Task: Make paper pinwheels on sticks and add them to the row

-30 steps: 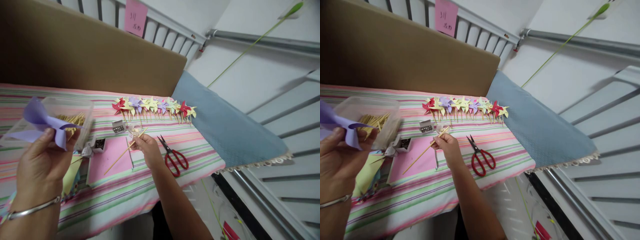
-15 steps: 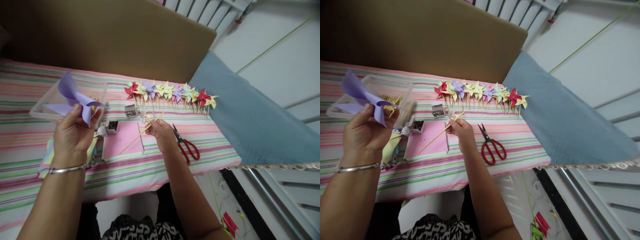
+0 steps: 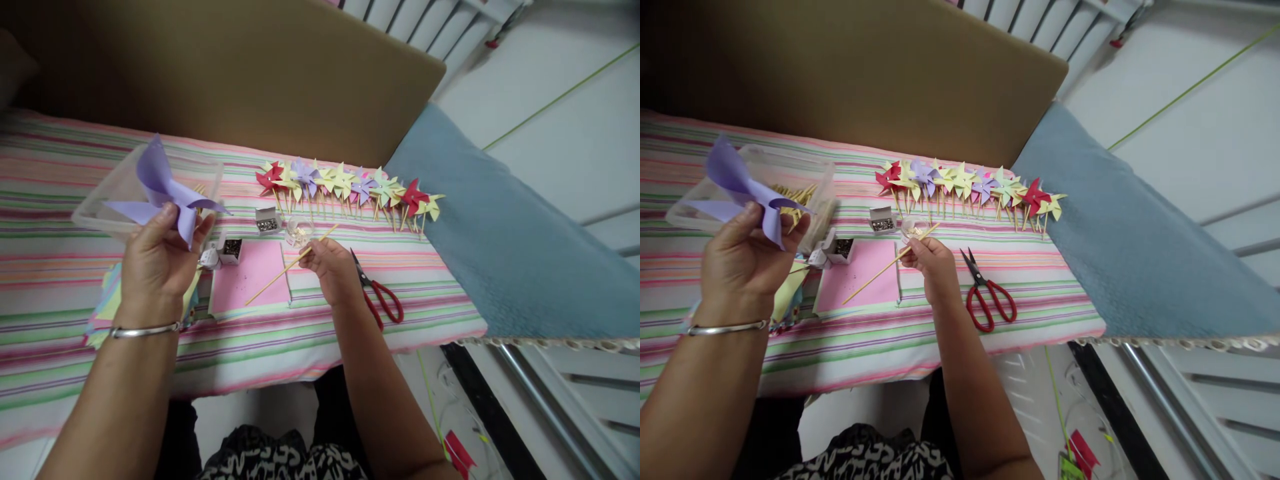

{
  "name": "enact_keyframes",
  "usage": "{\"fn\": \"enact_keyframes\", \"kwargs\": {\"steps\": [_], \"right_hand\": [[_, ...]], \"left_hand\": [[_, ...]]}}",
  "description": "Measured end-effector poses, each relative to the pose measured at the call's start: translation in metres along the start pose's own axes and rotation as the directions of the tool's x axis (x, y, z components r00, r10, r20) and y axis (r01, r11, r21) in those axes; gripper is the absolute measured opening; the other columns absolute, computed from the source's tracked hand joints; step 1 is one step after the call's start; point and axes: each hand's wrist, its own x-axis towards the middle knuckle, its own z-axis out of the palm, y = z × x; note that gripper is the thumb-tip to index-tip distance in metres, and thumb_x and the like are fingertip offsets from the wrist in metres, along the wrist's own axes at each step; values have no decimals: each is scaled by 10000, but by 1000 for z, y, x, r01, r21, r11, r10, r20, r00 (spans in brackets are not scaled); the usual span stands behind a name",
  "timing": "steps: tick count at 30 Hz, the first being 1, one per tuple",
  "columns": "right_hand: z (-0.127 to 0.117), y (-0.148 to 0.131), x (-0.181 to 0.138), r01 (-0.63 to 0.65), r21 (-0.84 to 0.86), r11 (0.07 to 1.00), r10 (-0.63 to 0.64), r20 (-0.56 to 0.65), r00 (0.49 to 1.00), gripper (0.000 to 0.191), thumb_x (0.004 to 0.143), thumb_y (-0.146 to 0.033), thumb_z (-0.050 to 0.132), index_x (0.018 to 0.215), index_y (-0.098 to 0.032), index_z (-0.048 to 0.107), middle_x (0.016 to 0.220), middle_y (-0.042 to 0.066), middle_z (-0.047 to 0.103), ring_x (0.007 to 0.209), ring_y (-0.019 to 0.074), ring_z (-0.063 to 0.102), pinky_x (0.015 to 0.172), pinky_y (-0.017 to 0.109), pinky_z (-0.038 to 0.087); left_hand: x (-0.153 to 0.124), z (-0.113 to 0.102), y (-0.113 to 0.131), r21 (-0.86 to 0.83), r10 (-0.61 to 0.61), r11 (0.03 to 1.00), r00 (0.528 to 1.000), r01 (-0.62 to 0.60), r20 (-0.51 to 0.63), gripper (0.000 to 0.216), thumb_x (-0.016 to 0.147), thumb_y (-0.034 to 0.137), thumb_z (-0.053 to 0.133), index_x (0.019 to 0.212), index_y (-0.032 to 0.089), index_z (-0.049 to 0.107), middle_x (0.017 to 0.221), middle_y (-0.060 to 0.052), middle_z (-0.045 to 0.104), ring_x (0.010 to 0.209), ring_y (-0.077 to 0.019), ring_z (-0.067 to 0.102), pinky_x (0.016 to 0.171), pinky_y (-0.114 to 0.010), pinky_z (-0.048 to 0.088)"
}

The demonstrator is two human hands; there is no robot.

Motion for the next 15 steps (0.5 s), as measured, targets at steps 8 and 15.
{"fn": "enact_keyframes", "kwargs": {"steps": [8,15], "right_hand": [[-4,-1,1,-6,7,1000,6,-22,1000,236,658,-348,736,608,-167,593,617,3,647,566,100,573,588,237,488],[-5,-1,1,4,9,1000,-4,-20,1000,236,670,-351,727,617,-158,602,620,7,640,567,96,568,594,237,481]], "left_hand": [[-2,1,-2,12,-2,1000,1000,2,10,98,759,77,607,684,140,606,644,17,678,664,-114,632,883,-415,515],[-1,0,-3,6,2,1000,1000,-2,10,94,739,75,625,676,138,599,632,24,675,639,-112,631,880,-427,518]]}}
